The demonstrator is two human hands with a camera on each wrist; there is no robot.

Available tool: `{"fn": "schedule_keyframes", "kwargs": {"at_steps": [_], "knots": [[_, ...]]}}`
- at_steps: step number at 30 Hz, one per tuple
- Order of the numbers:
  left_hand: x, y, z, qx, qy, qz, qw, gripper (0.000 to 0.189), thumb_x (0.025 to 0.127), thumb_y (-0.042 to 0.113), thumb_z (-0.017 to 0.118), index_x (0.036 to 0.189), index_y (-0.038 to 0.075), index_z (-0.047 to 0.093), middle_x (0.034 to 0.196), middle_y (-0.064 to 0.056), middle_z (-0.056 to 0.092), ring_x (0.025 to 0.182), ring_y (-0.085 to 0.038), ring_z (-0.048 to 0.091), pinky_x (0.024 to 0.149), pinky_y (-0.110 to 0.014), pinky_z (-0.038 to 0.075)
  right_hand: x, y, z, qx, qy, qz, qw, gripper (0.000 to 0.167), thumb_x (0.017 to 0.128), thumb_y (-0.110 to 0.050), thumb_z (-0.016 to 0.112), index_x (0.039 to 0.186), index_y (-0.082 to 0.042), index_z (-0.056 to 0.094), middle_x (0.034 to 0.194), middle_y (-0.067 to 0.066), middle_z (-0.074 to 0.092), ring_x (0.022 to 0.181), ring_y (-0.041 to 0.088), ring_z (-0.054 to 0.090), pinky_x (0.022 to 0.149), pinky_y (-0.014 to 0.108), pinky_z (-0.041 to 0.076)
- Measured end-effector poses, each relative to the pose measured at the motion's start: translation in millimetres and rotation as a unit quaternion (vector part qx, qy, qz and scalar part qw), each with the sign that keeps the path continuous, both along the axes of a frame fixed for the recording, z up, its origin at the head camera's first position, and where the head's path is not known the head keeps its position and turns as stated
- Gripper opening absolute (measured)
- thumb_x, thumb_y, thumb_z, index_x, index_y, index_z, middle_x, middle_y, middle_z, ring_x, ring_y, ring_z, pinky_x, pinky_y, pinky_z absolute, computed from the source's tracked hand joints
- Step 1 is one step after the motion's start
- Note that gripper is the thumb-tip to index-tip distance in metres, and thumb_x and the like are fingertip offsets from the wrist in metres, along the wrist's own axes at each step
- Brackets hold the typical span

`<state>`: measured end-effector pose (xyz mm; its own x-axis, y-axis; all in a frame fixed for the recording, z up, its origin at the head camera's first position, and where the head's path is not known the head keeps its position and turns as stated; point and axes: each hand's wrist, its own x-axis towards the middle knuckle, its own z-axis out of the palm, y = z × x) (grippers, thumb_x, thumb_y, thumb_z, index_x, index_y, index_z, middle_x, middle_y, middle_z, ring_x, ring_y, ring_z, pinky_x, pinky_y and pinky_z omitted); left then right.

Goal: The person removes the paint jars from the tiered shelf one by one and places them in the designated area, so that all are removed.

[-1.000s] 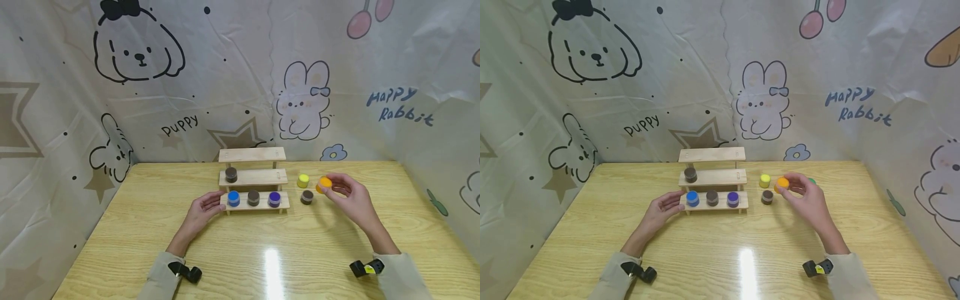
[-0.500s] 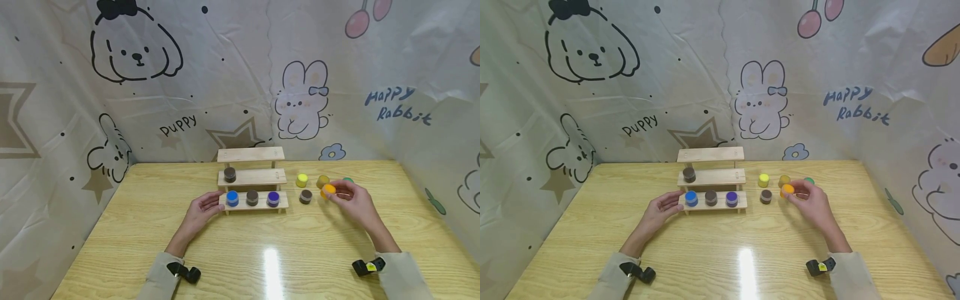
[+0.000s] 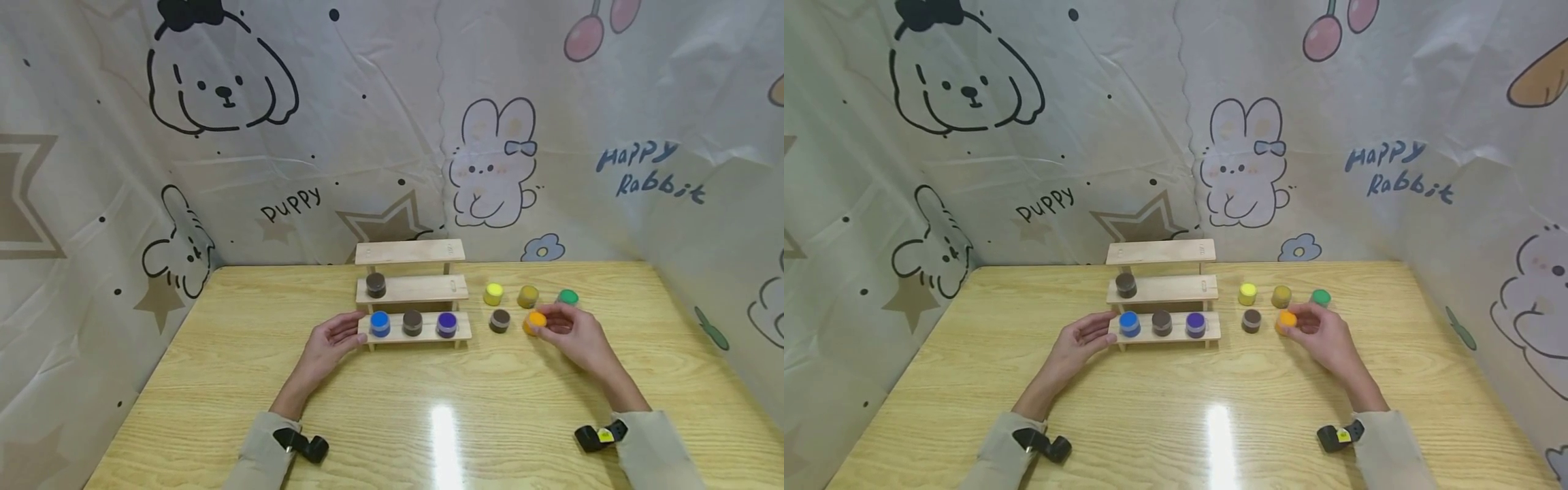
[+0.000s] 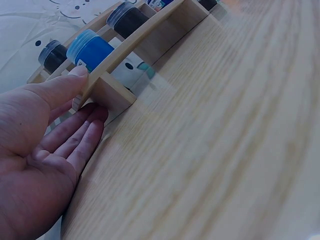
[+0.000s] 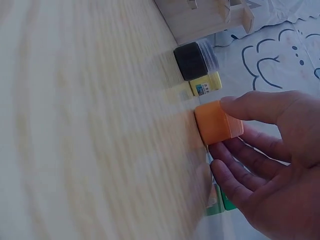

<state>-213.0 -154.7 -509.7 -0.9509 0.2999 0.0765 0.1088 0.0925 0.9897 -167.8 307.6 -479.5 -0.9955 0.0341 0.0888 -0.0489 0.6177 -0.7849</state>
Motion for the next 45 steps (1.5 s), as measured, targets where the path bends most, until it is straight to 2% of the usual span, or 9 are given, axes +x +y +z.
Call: {"fn": "schedule_keyframes", "kwargs": {"at_steps": [6,11,21,24,29,31,40,45], "knots": [[0.7,1.2,0.7,0.013,-0.004,0.001,0.9999,0.046,0.094,0.002,0.074,0.137,-0.005,0.060,0.137,-0.025,0.062,0.126,-0.038,0.059,0.097,-0.027,0.054,1.1,0.5,-0.1,-0.001,-0.012,0.004,0.9999,0.044,0.095,-0.015,0.077,0.129,0.007,0.061,0.123,0.025,0.064,0.108,0.037,0.066,0.079,0.011,0.051],[0.7,1.2,1.2,0.004,-0.007,0.007,0.9999,0.045,0.095,0.003,0.074,0.138,-0.003,0.060,0.138,-0.023,0.062,0.127,-0.036,0.059,0.098,-0.026,0.053,1.7,0.2,2.2,0.000,-0.008,0.011,0.9999,0.044,0.095,-0.014,0.076,0.129,0.008,0.060,0.123,0.026,0.064,0.108,0.038,0.066,0.080,0.010,0.051],[-0.8,2.0,3.1,0.001,0.000,0.001,1.0000,0.046,0.095,0.005,0.074,0.138,-0.003,0.060,0.139,-0.022,0.061,0.128,-0.036,0.058,0.101,-0.026,0.051,6.9,-5.6,24.2,-0.007,0.049,0.005,0.9988,0.046,0.098,-0.023,0.074,0.131,0.006,0.061,0.129,0.023,0.063,0.120,0.036,0.058,0.092,0.009,0.048],[-0.5,2.1,3.3,0.001,-0.002,0.005,1.0000,0.046,0.095,0.004,0.074,0.138,-0.003,0.060,0.139,-0.022,0.061,0.128,-0.035,0.058,0.101,-0.025,0.051,8.3,-12.6,30.9,-0.018,0.070,0.013,0.9973,0.044,0.097,-0.020,0.074,0.132,0.004,0.062,0.130,0.021,0.063,0.119,0.031,0.059,0.095,0.009,0.047],[0.6,1.1,2.5,0.002,-0.006,0.011,0.9999,0.045,0.095,0.003,0.074,0.137,-0.004,0.061,0.138,-0.022,0.061,0.128,-0.035,0.058,0.100,-0.026,0.052,9.2,-28.9,41.1,-0.044,0.113,0.042,0.9917,0.040,0.096,-0.011,0.074,0.132,0.002,0.062,0.129,0.019,0.064,0.115,0.011,0.060,0.097,0.009,0.046],[0.0,1.1,1.4,0.001,-0.006,0.010,0.9999,0.045,0.095,0.004,0.074,0.137,-0.003,0.061,0.138,-0.022,0.061,0.127,-0.035,0.058,0.100,-0.026,0.052,8.8,-35.6,45.3,-0.050,0.126,0.050,0.9895,0.040,0.096,-0.008,0.074,0.132,0.002,0.062,0.127,0.019,0.065,0.113,0.008,0.060,0.097,0.010,0.046],[0.4,0.0,0.7,0.004,-0.008,0.008,0.9999,0.046,0.095,0.005,0.074,0.138,-0.003,0.060,0.138,-0.022,0.062,0.126,-0.036,0.059,0.099,-0.026,0.053,2.3,-65.8,55.6,-0.068,0.130,0.080,0.9859,0.037,0.098,-0.013,0.072,0.131,0.000,0.062,0.126,0.015,0.066,0.116,0.027,0.063,0.099,0.016,0.049],[0.9,0.3,0.8,0.008,-0.009,0.005,0.9999,0.046,0.095,0.004,0.074,0.138,-0.004,0.060,0.137,-0.023,0.062,0.126,-0.036,0.060,0.098,-0.026,0.053,-2.1,-84.2,61.1,-0.086,0.119,0.098,0.9842,0.038,0.096,-0.011,0.074,0.130,-0.001,0.063,0.126,0.015,0.066,0.118,0.030,0.063,0.101,0.025,0.051]]}}
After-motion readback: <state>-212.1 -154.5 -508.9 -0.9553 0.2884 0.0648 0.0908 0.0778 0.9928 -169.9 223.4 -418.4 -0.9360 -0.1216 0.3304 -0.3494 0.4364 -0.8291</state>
